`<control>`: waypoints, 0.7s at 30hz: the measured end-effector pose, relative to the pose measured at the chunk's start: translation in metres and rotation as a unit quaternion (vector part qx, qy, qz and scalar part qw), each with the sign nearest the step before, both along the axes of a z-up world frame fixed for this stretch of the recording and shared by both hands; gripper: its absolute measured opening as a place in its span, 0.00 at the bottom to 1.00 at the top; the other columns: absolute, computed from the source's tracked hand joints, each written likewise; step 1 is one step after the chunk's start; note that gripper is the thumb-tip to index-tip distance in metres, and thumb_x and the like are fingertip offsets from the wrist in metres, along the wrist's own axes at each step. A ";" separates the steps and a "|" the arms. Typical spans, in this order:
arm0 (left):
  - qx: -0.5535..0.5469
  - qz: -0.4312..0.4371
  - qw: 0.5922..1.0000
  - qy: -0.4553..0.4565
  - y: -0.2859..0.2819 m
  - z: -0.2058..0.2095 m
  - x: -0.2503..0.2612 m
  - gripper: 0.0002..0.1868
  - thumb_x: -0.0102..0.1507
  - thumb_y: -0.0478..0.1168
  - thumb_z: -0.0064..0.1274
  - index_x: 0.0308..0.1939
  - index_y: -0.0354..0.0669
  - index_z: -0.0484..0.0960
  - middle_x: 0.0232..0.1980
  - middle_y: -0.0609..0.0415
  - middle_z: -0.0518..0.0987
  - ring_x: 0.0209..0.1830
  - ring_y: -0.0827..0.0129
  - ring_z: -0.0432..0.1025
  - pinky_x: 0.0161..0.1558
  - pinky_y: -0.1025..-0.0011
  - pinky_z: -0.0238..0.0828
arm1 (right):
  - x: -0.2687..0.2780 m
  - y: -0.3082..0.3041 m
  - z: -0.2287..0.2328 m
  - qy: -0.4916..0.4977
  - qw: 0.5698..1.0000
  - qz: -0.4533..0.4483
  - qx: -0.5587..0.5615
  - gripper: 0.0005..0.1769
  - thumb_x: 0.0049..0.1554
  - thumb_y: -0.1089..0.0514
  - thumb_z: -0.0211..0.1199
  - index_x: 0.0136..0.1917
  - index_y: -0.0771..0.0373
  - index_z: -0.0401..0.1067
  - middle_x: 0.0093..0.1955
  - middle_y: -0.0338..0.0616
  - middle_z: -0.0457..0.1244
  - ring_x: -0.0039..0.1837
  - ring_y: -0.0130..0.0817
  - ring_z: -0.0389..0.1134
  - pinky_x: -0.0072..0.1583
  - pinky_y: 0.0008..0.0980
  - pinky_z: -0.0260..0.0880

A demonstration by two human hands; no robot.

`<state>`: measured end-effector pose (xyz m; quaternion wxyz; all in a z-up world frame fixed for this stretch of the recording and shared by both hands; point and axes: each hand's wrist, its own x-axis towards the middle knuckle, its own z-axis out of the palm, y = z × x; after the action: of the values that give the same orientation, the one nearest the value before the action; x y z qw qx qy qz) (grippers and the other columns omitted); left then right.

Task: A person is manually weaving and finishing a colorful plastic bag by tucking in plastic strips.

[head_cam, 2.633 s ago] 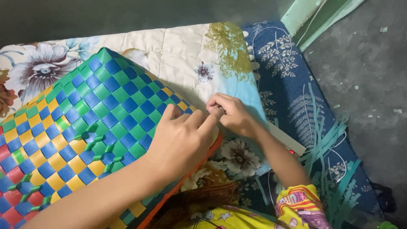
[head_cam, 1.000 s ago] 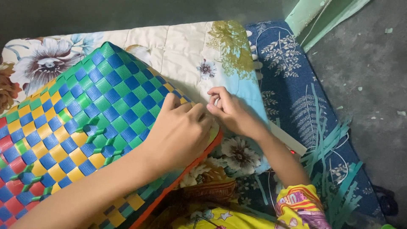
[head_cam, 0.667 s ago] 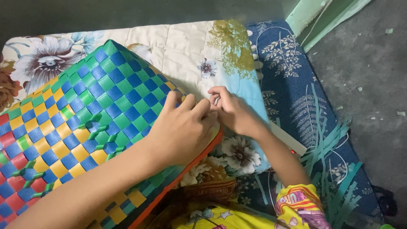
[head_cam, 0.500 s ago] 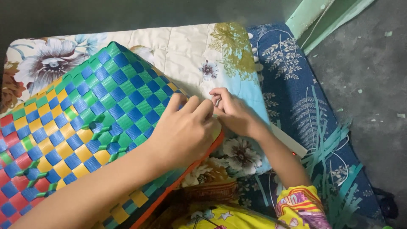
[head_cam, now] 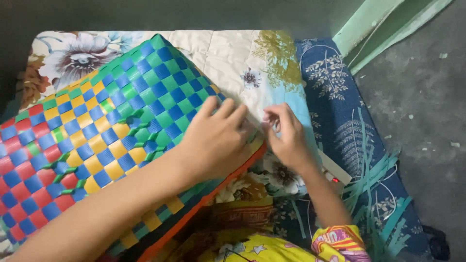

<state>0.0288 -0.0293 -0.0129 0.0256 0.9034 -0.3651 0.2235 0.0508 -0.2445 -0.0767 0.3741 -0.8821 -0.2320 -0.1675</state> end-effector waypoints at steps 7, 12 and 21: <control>0.039 -0.027 0.993 0.107 0.125 0.012 -0.053 0.30 0.70 0.65 0.33 0.73 0.66 0.67 0.74 0.45 0.64 0.75 0.51 0.53 0.74 0.44 0.39 | -0.140 0.047 -0.003 0.052 0.989 0.043 0.135 0.26 0.57 0.63 0.54 0.68 0.68 0.57 0.69 0.54 0.56 0.64 0.40 0.60 0.64 0.35 0.65; 0.021 0.200 0.951 0.236 0.225 0.000 -0.114 0.37 0.66 0.72 0.22 0.79 0.77 0.55 0.82 0.49 0.45 0.81 0.45 0.28 0.69 0.32 0.14 | -0.226 0.085 -0.045 0.204 0.957 0.151 0.138 0.31 0.58 0.58 0.60 0.72 0.69 0.59 0.77 0.62 0.54 0.78 0.54 0.57 0.73 0.47 0.58; -0.385 0.188 0.890 0.153 0.246 -0.075 -0.254 0.27 0.70 0.42 0.31 0.69 0.29 0.69 0.81 0.37 0.55 0.87 0.43 0.38 0.82 0.44 0.32 | -0.219 0.122 -0.014 0.191 0.965 0.161 0.079 0.32 0.63 0.62 0.48 0.78 0.73 0.52 0.86 0.53 0.39 0.87 0.48 0.33 0.80 0.40 0.37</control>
<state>-0.2254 0.2165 -0.0880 0.3842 0.8977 -0.0650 0.2058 -0.1680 -0.1221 -0.0904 0.5020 -0.8162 -0.2817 0.0486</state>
